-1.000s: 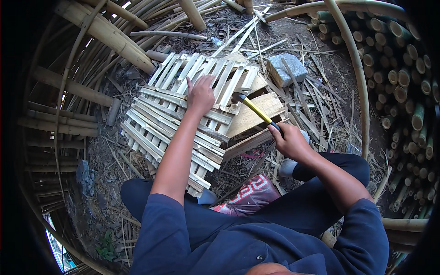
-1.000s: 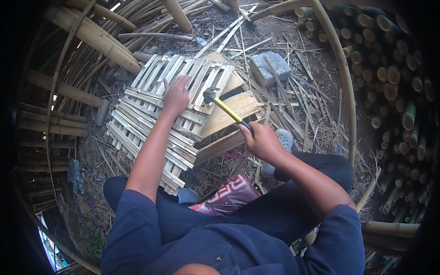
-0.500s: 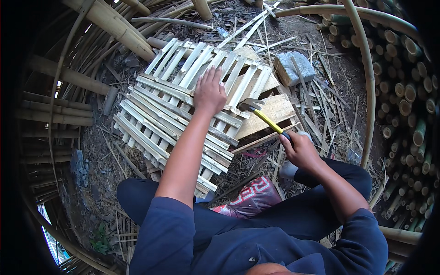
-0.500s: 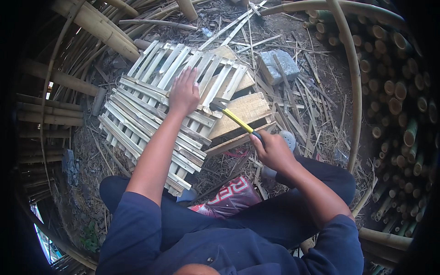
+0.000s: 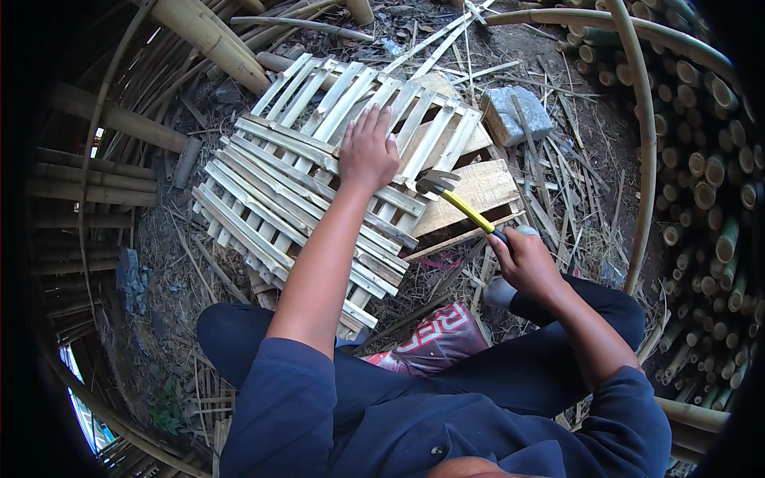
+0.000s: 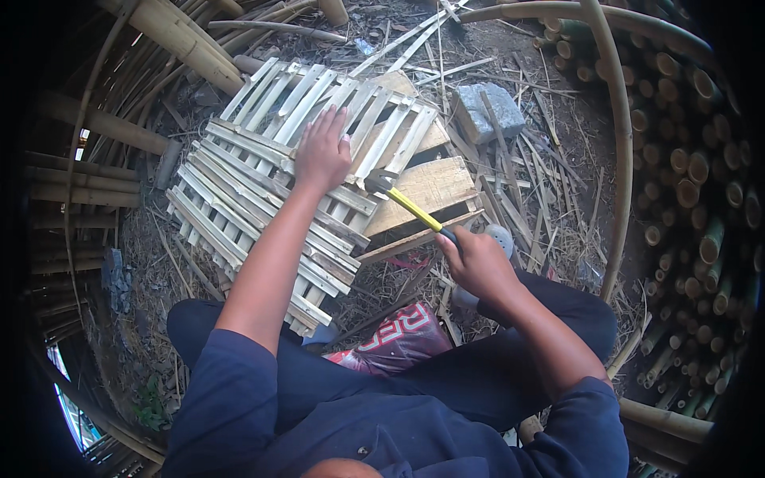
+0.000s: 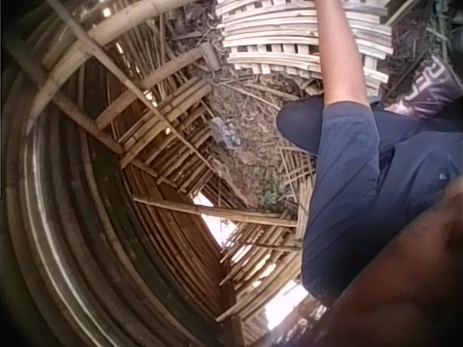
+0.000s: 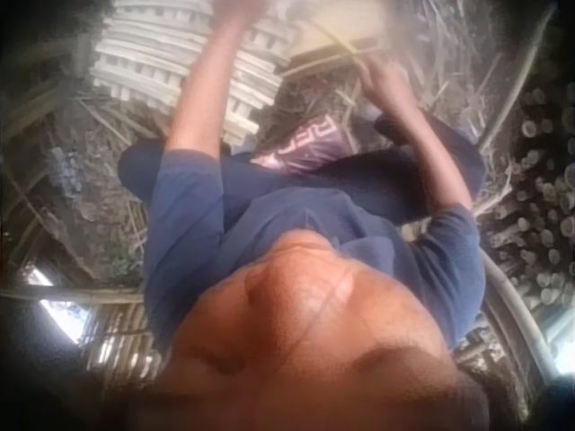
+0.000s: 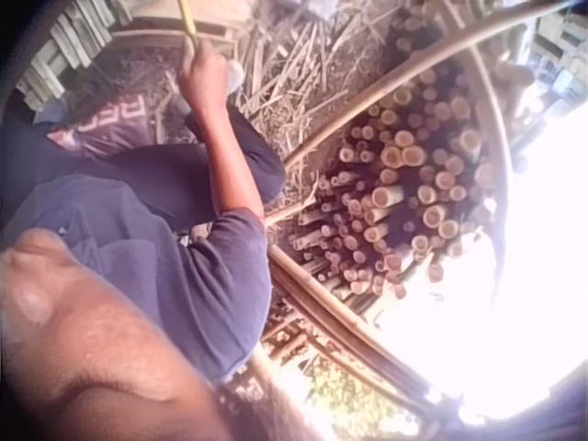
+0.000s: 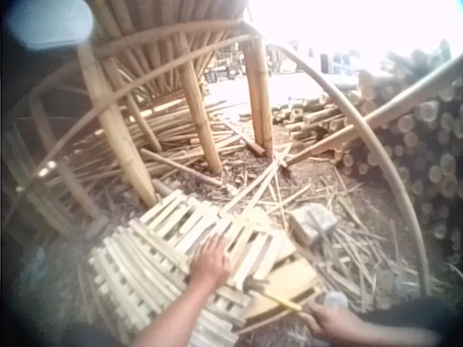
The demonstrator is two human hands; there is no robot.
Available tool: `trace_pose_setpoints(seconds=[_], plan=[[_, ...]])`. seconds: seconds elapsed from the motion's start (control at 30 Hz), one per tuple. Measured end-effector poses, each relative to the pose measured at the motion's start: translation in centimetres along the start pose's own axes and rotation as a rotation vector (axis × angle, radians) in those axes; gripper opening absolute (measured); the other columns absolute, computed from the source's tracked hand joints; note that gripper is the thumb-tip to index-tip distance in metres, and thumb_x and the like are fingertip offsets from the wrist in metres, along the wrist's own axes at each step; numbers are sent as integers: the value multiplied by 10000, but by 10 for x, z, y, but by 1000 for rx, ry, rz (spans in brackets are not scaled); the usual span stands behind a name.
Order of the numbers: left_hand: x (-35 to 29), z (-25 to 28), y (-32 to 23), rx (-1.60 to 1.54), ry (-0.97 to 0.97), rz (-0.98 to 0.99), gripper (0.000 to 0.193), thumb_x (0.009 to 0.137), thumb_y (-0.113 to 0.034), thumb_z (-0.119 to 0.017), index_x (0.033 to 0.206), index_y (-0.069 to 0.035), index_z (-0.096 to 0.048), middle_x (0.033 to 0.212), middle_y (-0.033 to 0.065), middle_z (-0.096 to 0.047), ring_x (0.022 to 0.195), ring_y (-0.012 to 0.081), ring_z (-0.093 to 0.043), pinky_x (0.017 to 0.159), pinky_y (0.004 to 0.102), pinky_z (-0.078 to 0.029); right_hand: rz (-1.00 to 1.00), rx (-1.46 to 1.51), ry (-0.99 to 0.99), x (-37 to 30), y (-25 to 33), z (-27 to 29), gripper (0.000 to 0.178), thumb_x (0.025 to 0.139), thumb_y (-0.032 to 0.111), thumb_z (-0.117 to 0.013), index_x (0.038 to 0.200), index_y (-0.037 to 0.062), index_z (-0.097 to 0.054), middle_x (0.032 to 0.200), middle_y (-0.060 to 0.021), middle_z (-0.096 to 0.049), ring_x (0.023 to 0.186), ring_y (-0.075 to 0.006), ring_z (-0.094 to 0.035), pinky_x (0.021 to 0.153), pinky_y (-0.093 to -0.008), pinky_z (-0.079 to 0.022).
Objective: The person assembles a bamboo lattice structure by placing wooden strips onto the frame and hammering nails to secure them.
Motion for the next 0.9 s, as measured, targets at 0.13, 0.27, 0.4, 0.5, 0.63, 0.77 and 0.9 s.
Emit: trace_pose_setpoints(seconds=[0.13,0.27,0.4,0.5,0.63,0.77,0.9], plan=[[0,-1,0,0,-4,0,627,1009,-280,-466,1614,-142,-376,1685,100,-351,1565,254,-308,1306,438,-191,25,56,-52,-2,7,9,329,1044,286,-620,890,-4,-622,620,-253,-599,608,-486,-608,582,-575,-448],[0,-1,0,30,6,-1,635,1011,-294,-455,1622,-148,-361,1687,99,-344,1567,248,-303,1309,434,-182,42,-24,-40,0,3,9,322,1041,284,-623,894,-3,-621,620,-253,-602,616,-485,-616,586,-572,-461],[-1,-2,0,25,-3,-2,629,1012,-292,-451,1618,-148,-366,1684,99,-350,1567,247,-303,1309,434,-183,70,-19,-70,-3,5,13,315,1038,289,-628,906,3,-619,617,-252,-603,620,-483,-625,590,-573,-470],[-1,-2,-2,31,-5,0,627,1013,-293,-451,1618,-151,-366,1683,97,-352,1567,247,-303,1309,433,-182,62,-32,-76,-3,7,12,314,1035,292,-630,910,4,-618,617,-251,-604,619,-481,-629,590,-571,-475],[-1,-2,1,33,4,7,627,1016,-295,-454,1620,-156,-363,1685,94,-348,1566,243,-304,1309,433,-181,48,-64,-74,-2,7,10,348,1039,308,-626,867,7,-594,607,-249,-598,614,-481,-626,583,-575,-467],[-1,-2,-1,33,8,12,624,1016,-290,-453,1620,-159,-365,1686,91,-347,1566,239,-305,1308,432,-183,67,6,-103,-1,11,14,367,1042,318,-622,852,6,-584,609,-250,-598,611,-485,-621,589,-579,-466],[-1,-1,-1,42,4,11,625,1018,-295,-454,1621,-161,-363,1688,89,-345,1566,237,-303,1308,431,-181,64,-43,-84,-2,8,11,379,1045,323,-617,846,3,-576,609,-250,-596,607,-488,-615,590,-578,-465]])
Point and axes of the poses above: each hand's wrist, its own x-axis towards the middle knuckle, its own z-axis out of the back of the hand, y = z × x, the point moved 7 cm from there along x, towards the middle knuckle
